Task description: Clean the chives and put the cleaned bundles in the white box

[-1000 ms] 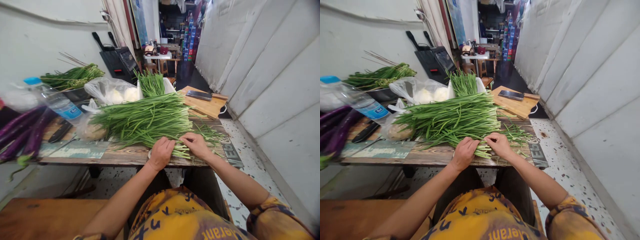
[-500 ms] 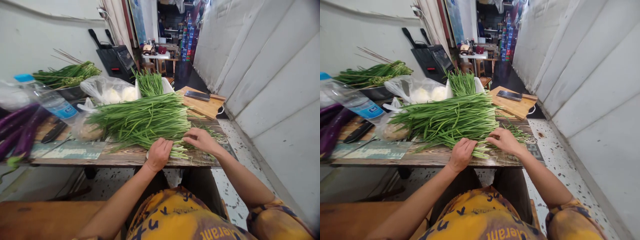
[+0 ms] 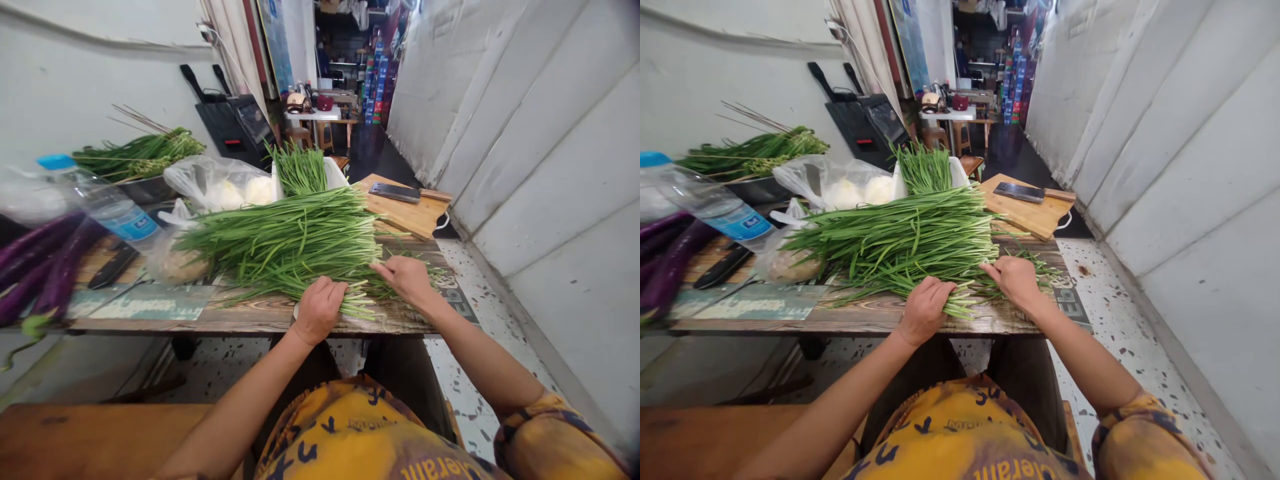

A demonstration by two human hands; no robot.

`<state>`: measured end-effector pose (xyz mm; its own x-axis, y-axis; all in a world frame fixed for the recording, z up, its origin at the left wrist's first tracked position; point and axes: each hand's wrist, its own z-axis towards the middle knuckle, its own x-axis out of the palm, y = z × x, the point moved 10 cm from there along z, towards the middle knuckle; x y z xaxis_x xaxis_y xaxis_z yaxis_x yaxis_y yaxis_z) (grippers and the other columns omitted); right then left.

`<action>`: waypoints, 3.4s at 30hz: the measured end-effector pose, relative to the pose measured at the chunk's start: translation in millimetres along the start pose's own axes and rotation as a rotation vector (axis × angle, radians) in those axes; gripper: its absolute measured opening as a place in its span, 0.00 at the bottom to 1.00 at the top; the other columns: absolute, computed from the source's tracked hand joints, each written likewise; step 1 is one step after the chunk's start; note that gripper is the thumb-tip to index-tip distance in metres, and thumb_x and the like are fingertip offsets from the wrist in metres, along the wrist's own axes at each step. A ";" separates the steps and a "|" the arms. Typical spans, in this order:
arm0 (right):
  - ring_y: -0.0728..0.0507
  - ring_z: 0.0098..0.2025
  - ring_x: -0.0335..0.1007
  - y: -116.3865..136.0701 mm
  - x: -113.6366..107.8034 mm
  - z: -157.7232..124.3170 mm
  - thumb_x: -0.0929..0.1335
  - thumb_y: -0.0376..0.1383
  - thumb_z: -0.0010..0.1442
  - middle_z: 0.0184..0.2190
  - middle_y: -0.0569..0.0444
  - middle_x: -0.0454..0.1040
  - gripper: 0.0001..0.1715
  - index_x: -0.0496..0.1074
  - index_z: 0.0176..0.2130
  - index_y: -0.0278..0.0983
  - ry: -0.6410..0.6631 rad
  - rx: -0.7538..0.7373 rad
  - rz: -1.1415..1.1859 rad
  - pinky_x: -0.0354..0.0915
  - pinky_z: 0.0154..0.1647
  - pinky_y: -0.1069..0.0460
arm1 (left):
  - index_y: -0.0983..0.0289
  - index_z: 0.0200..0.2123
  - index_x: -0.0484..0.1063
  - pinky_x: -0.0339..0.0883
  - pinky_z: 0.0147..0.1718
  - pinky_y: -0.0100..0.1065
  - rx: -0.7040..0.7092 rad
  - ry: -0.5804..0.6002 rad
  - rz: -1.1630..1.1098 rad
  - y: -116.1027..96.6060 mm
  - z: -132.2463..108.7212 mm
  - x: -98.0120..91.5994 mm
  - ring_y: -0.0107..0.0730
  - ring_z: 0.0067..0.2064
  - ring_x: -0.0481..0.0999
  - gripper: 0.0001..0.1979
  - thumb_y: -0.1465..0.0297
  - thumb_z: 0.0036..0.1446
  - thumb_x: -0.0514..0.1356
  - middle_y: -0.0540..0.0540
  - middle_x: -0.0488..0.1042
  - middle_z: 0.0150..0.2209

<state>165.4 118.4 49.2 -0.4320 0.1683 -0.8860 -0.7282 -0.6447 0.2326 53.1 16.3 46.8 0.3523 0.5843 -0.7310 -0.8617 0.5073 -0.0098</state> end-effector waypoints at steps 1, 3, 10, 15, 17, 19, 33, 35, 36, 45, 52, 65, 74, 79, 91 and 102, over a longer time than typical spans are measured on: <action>0.47 0.26 0.62 -4.6 1.6 4.3 0.60 0.47 0.63 0.20 0.50 0.67 0.29 0.69 0.19 0.34 -0.004 0.022 -0.071 0.54 0.28 0.54 | 0.68 0.42 0.67 0.64 0.34 0.37 -0.005 0.002 0.007 0.5 0.0 0.3 0.37 0.35 0.66 0.12 0.77 0.57 0.49 0.58 0.72 0.30; 0.46 0.31 0.63 2.8 8.3 13.9 0.60 0.43 0.64 0.25 0.48 0.70 0.24 0.72 0.24 0.34 0.000 -0.066 -0.115 0.55 0.31 0.53 | 0.68 0.45 0.66 0.64 0.35 0.38 -0.006 0.010 0.032 0.5 -0.1 1.4 0.37 0.36 0.67 0.14 0.77 0.58 0.48 0.59 0.72 0.31; 0.42 0.38 0.59 38.4 30.5 32.2 0.64 0.35 0.60 0.32 0.47 0.69 0.10 0.74 0.30 0.35 0.094 -0.340 -0.084 0.57 0.38 0.49 | 0.65 0.43 0.68 0.61 0.39 0.40 -0.021 -0.001 0.146 -0.5 -0.4 -3.2 0.39 0.40 0.69 0.11 0.75 0.58 0.50 0.58 0.73 0.33; 0.45 0.35 0.63 49.0 13.6 14.3 0.63 0.33 0.61 0.32 0.50 0.72 0.08 0.71 0.36 0.35 0.111 -0.317 0.140 0.58 0.36 0.52 | 0.66 0.44 0.68 0.59 0.47 0.42 -0.023 -0.069 0.111 -0.6 -0.4 -11.9 0.42 0.50 0.68 0.13 0.77 0.57 0.50 0.62 0.73 0.45; 0.46 0.32 0.64 58.4 18.9 -0.2 0.62 0.31 0.60 0.30 0.52 0.73 0.08 0.71 0.36 0.36 0.205 -0.322 0.211 0.58 0.34 0.53 | 0.66 0.44 0.67 0.58 0.48 0.42 -0.001 -0.080 0.089 -3.2 -0.7 -12.6 0.42 0.54 0.65 0.13 0.77 0.56 0.49 0.64 0.70 0.50; 0.46 0.32 0.65 68.5 24.9 -12.6 0.62 0.28 0.58 0.31 0.51 0.74 0.10 0.71 0.36 0.36 0.264 -0.351 0.234 0.59 0.34 0.53 | 0.66 0.44 0.67 0.57 0.47 0.42 0.002 -0.076 0.106 -4.7 -1.2 -12.0 0.41 0.53 0.66 0.13 0.77 0.57 0.49 0.63 0.71 0.51; 0.48 0.27 0.64 57.0 26.1 -12.7 0.64 0.34 0.61 0.25 0.51 0.73 0.12 0.71 0.28 0.32 0.291 -0.339 0.101 0.56 0.30 0.54 | 0.66 0.38 0.68 0.54 0.32 0.37 0.053 0.086 0.077 -4.6 2.2 13.4 0.36 0.31 0.64 0.11 0.75 0.60 0.47 0.55 0.70 0.27; 0.49 0.27 0.64 46.1 20.3 -9.8 0.63 0.38 0.62 0.25 0.54 0.73 0.14 0.71 0.29 0.33 0.348 -0.335 0.245 0.56 0.29 0.56 | 0.66 0.39 0.68 0.54 0.32 0.36 0.054 0.073 0.071 -4.7 1.4 11.5 0.36 0.31 0.64 0.11 0.75 0.61 0.47 0.55 0.70 0.27; 0.50 0.26 0.64 35.9 16.1 -5.2 0.62 0.39 0.63 0.23 0.55 0.72 0.16 0.71 0.28 0.33 0.351 -0.297 0.301 0.55 0.28 0.56 | 0.66 0.40 0.68 0.55 0.32 0.36 0.046 0.060 0.066 -3.9 1.0 9.7 0.36 0.31 0.63 0.11 0.75 0.61 0.47 0.55 0.70 0.28; 0.43 0.36 0.60 17.1 29.1 42.1 0.61 0.36 0.63 0.29 0.47 0.69 0.17 0.72 0.27 0.34 0.102 -0.264 -0.166 0.53 0.35 0.51 | 0.68 0.44 0.66 0.57 0.35 0.37 0.051 0.028 0.089 -5.6 1.1 8.8 0.36 0.35 0.65 0.13 0.77 0.61 0.45 0.57 0.71 0.32; 0.43 0.37 0.58 25.0 22.4 40.3 0.63 0.32 0.60 0.32 0.48 0.68 0.07 0.70 0.32 0.34 -0.011 -0.271 -0.090 0.55 0.39 0.50 | 0.68 0.46 0.66 0.59 0.36 0.38 0.037 -0.004 0.066 -3.6 -2.3 5.3 0.37 0.37 0.66 0.15 0.78 0.60 0.45 0.60 0.72 0.35; 0.42 0.39 0.58 16.4 36.6 53.0 0.63 0.34 0.61 0.33 0.47 0.68 0.09 0.71 0.31 0.34 0.060 -0.234 -0.253 0.55 0.39 0.50 | 0.67 0.45 0.68 0.62 0.42 0.40 0.020 0.012 0.066 -2.8 -1.8 8.4 0.38 0.42 0.68 0.15 0.78 0.59 0.46 0.62 0.72 0.42; 0.46 0.34 0.64 64.4 14.3 -4.6 0.61 0.30 0.61 0.32 0.50 0.73 0.09 0.69 0.40 0.34 0.179 -0.380 0.126 0.58 0.37 0.52 | 0.68 0.53 0.63 0.60 0.47 0.43 0.044 -0.148 0.016 -4.9 -4.0 -14.9 0.42 0.52 0.65 0.19 0.77 0.59 0.46 0.65 0.71 0.49; 0.45 0.33 0.66 66.9 26.1 -21.9 0.63 0.26 0.54 0.30 0.48 0.74 0.14 0.71 0.41 0.32 0.191 -0.375 0.121 0.59 0.34 0.52 | 0.68 0.43 0.69 0.61 0.35 0.38 0.029 -0.006 0.008 -2.4 0.9 2.2 0.37 0.35 0.69 0.13 0.76 0.59 0.47 0.59 0.74 0.32; 0.50 0.25 0.64 15.9 10.4 -15.3 0.61 0.43 0.62 0.22 0.56 0.71 0.21 0.72 0.27 0.34 0.273 -0.118 0.486 0.56 0.28 0.56 | 0.67 0.42 0.68 0.60 0.35 0.37 0.107 -0.013 0.033 -10.3 -2.6 -1.6 0.36 0.36 0.68 0.13 0.75 0.59 0.47 0.60 0.72 0.36; 0.48 0.30 0.63 53.6 6.4 -8.0 0.59 0.48 0.64 0.26 0.51 0.70 0.24 0.71 0.28 0.34 0.201 -0.212 0.300 0.55 0.31 0.55 | 0.67 0.45 0.66 0.61 0.36 0.38 0.133 -0.044 0.051 -14.8 -2.8 -7.9 0.35 0.36 0.69 0.13 0.77 0.60 0.46 0.61 0.73 0.37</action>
<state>127.9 79.0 52.7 -0.4802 -0.1858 -0.8572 -0.4512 -0.7857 0.4231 62.1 2.4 50.8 0.3276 0.6371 -0.6977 -0.8241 0.5539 0.1188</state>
